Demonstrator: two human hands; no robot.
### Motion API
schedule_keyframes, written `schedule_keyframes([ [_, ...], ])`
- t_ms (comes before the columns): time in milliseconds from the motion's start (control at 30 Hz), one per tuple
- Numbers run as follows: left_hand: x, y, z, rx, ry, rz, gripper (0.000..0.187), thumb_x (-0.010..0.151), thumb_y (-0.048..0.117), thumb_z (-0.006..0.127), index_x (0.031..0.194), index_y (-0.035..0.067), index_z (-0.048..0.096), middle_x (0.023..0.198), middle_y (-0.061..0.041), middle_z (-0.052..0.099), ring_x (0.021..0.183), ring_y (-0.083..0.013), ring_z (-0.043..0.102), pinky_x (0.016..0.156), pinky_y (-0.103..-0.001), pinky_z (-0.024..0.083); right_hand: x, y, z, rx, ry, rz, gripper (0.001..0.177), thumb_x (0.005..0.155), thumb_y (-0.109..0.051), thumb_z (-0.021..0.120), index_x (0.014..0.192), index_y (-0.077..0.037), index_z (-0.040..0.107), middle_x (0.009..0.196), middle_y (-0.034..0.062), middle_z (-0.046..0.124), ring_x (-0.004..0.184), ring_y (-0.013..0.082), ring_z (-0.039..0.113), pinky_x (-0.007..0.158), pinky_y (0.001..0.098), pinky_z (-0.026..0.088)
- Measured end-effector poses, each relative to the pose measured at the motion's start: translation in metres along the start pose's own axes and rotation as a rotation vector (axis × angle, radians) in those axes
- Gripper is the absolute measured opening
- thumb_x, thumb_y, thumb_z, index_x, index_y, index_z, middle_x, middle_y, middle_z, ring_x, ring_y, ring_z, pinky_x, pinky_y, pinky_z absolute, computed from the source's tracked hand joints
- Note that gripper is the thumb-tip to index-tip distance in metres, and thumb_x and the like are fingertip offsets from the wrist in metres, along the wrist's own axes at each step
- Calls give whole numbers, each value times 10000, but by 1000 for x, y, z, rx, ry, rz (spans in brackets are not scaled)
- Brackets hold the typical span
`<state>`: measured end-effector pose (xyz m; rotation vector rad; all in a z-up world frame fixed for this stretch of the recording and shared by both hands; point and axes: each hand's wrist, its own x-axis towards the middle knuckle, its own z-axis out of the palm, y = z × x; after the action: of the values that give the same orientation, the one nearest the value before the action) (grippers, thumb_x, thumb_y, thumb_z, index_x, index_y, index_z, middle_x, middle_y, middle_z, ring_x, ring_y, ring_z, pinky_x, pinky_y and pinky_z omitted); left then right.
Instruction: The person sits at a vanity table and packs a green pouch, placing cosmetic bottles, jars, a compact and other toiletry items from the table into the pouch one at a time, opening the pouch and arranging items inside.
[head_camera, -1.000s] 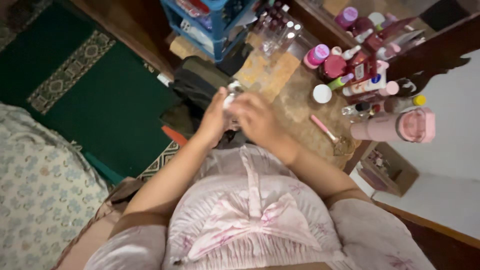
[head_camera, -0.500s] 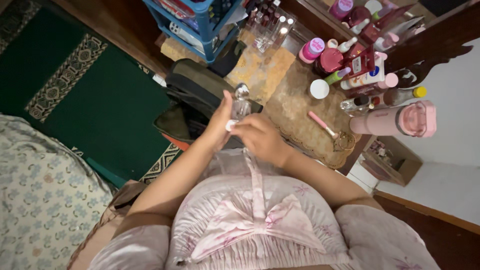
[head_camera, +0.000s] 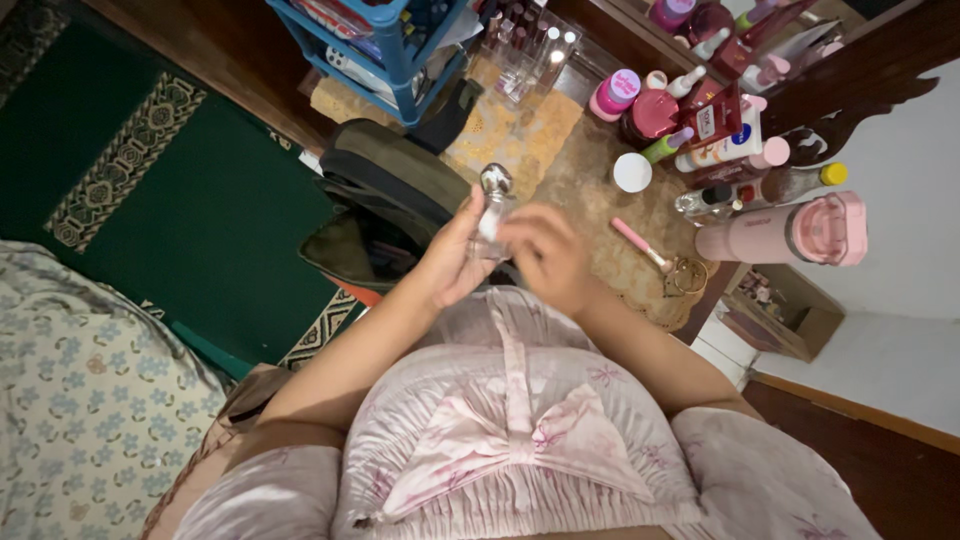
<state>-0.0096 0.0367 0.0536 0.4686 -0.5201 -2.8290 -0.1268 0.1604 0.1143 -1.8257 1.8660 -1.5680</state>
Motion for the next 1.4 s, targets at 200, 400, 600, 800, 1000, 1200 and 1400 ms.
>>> schedule_keyframes([
  [200, 1, -3, -5, 93, 69, 7, 549, 1093, 523, 467, 1255, 24, 628, 1057, -105, 699, 895, -208, 690, 761, -359, 563, 4, 1, -2, -83, 13, -18, 154, 965, 29, 654, 1081, -65, 691, 1094, 118, 655, 981, 297, 664, 867, 394, 534],
  [400, 0, 4, 3, 156, 143, 81, 510, 1091, 467, 443, 1278, 23, 609, 1126, -114, 693, 984, -202, 689, 853, -343, 573, -3, -13, 3, -93, -132, -185, 193, 929, 15, 708, 1106, -61, 714, 1077, 106, 647, 928, 287, 659, 808, 388, 527],
  [600, -4, -2, 0, 267, 156, 131, 463, 1112, 417, 426, 1342, 49, 587, 1163, -80, 672, 1016, -163, 657, 864, -320, 544, 14, -9, -4, -211, 58, -93, 204, 931, 18, 742, 1116, -61, 705, 1091, 79, 647, 937, 286, 644, 806, 396, 507],
  [800, 0, -15, -26, 603, 177, 307, 463, 1110, 387, 420, 1334, 23, 598, 1185, -51, 676, 1067, -122, 622, 943, -280, 509, 19, -20, -12, -249, -101, -299, 267, 861, 29, 709, 1106, -75, 716, 1106, 87, 642, 908, 305, 623, 798, 419, 482],
  [1000, -2, -25, -30, 949, 69, 302, 343, 1131, 288, 491, 1292, 19, 629, 1145, -36, 659, 1068, -103, 578, 967, -273, 482, 33, 1, -18, -251, -123, -32, 196, 920, -28, 699, 1108, -80, 726, 1080, 73, 657, 944, 277, 642, 820, 402, 505],
  [1200, -20, -9, -5, 1019, -121, 460, 669, 852, 161, 858, 1310, 42, 384, 1170, -111, 658, 1077, -142, 626, 922, -306, 520, 24, 44, -9, 781, -70, 789, 124, 997, -87, 664, 1095, -29, 713, 974, 29, 707, 783, 74, 605, 671, 237, 470],
  [1400, -9, -12, 7, 700, 69, 330, 716, 837, 46, 820, 1379, 51, 352, 1138, -137, 667, 1020, -180, 674, 847, -316, 559, -1, 61, 17, 1041, 255, 891, 137, 1024, -94, 643, 1138, -20, 647, 959, 31, 676, 745, 81, 567, 654, 248, 464],
])
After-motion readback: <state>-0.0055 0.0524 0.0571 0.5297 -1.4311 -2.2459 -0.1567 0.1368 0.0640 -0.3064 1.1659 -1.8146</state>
